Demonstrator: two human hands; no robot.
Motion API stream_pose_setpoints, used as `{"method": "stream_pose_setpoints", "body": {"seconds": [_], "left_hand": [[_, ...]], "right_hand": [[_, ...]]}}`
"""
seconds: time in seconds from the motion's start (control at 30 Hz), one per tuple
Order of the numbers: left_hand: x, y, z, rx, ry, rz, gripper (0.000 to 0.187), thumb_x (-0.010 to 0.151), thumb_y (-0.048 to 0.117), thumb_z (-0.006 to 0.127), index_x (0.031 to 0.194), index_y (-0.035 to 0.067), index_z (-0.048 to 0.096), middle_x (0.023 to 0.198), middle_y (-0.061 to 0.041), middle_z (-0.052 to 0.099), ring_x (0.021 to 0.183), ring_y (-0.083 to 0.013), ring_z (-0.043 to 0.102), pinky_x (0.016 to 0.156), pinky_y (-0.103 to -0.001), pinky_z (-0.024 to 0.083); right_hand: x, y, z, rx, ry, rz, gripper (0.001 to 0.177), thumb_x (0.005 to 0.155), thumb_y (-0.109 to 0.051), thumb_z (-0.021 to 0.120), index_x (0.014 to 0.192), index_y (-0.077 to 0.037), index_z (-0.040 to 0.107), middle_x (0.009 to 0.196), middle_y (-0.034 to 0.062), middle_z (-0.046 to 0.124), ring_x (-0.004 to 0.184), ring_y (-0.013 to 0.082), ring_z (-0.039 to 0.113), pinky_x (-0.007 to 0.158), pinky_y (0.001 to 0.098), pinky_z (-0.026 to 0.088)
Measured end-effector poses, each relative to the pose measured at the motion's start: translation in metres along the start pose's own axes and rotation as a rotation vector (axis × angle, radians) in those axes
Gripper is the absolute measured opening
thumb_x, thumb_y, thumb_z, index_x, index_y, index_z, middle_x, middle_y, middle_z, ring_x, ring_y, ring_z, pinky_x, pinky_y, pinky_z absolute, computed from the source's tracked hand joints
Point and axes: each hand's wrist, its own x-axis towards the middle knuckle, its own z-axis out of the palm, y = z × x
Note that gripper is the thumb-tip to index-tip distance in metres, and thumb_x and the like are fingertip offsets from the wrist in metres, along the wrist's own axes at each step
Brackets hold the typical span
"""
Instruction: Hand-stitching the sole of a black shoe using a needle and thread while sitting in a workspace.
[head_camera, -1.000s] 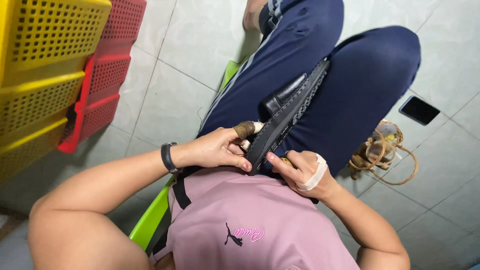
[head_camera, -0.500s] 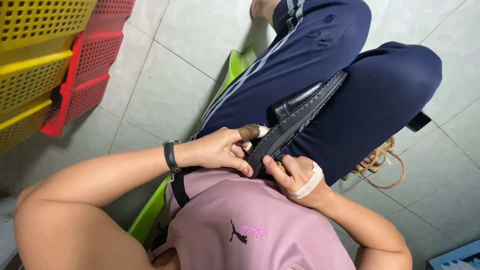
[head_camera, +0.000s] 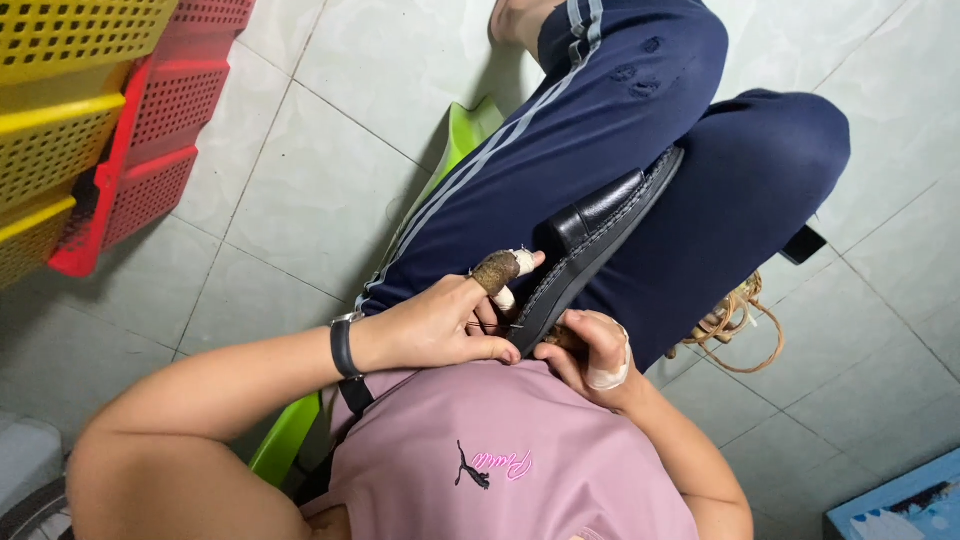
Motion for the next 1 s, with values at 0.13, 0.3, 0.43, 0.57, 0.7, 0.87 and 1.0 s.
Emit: {"method": "stream_pose_setpoints", "body": {"seconds": [0.13,0.3,0.43,0.57,0.7,0.87,1.0], "left_hand": [[-0.001,0.005,0.004,0.120,0.025,0.043,0.041,0.073,0.028,0.079,0.098,0.006,0.055,0.071,-0.013,0.070,0.061,-0.0251,0.072,0.044,-0.030,0.056],[0.005,0.007,0.009,0.304,0.110,0.236,0.070,0.066,0.042,0.082,0.115,0.001,0.054,0.076,-0.018,0.062,0.065,-0.0337,0.069,0.046,-0.040,0.057],[0.006,-0.009,0.022,0.319,0.144,0.214,0.077,0.068,0.040,0.080,0.124,-0.002,0.048,0.074,-0.016,0.058,0.064,-0.0333,0.068,0.047,-0.042,0.057],[0.006,-0.012,0.022,0.342,0.172,0.167,0.062,0.066,0.036,0.082,0.111,0.003,0.054,0.073,-0.010,0.057,0.062,-0.0295,0.068,0.045,-0.037,0.055],[0.007,-0.001,0.020,0.318,0.171,0.219,0.071,0.067,0.027,0.080,0.125,0.000,0.049,0.074,-0.014,0.054,0.063,-0.0340,0.067,0.053,-0.042,0.056],[0.007,0.014,0.012,0.308,0.102,0.216,0.075,0.069,0.023,0.076,0.130,-0.005,0.044,0.075,-0.018,0.055,0.065,-0.0371,0.067,0.054,-0.045,0.055],[0.004,-0.011,0.007,0.193,-0.003,0.094,0.065,0.069,0.023,0.082,0.122,-0.001,0.053,0.071,-0.015,0.057,0.061,-0.0299,0.069,0.053,-0.034,0.057]], "right_hand": [[0.031,-0.021,-0.004,-0.003,0.043,-0.017,0.050,0.070,-0.013,0.081,0.108,0.008,0.058,0.085,0.0203,0.064,0.063,0.0383,0.063,0.046,0.0423,0.050],[0.046,-0.028,-0.002,-0.011,0.059,-0.094,0.043,0.070,-0.008,0.079,0.107,0.009,0.064,0.080,0.0231,0.066,0.056,0.0372,0.063,0.043,0.0407,0.048],[0.063,-0.036,-0.006,0.001,0.048,-0.104,0.038,0.073,-0.007,0.076,0.106,0.008,0.065,0.080,0.0237,0.066,0.055,0.0362,0.063,0.043,0.0396,0.048],[0.074,-0.038,-0.006,0.019,0.029,-0.107,0.032,0.078,-0.006,0.072,0.106,0.009,0.066,0.076,0.0214,0.064,0.054,0.0344,0.062,0.043,0.0366,0.047],[0.072,-0.036,-0.009,-0.013,-0.032,-0.094,0.031,0.083,-0.008,0.065,0.110,0.007,0.066,0.073,0.0188,0.061,0.052,0.0327,0.060,0.042,0.0362,0.046],[0.074,-0.042,-0.021,-0.131,-0.122,-0.064,0.030,0.087,-0.009,0.060,0.113,0.004,0.066,0.072,0.0168,0.058,0.051,0.0322,0.058,0.042,0.0362,0.045],[0.090,-0.058,-0.030,-0.350,-0.155,-0.147,0.029,0.085,-0.006,0.060,0.112,0.003,0.067,0.068,0.0127,0.054,0.045,0.0239,0.051,0.040,0.0308,0.040]]}}
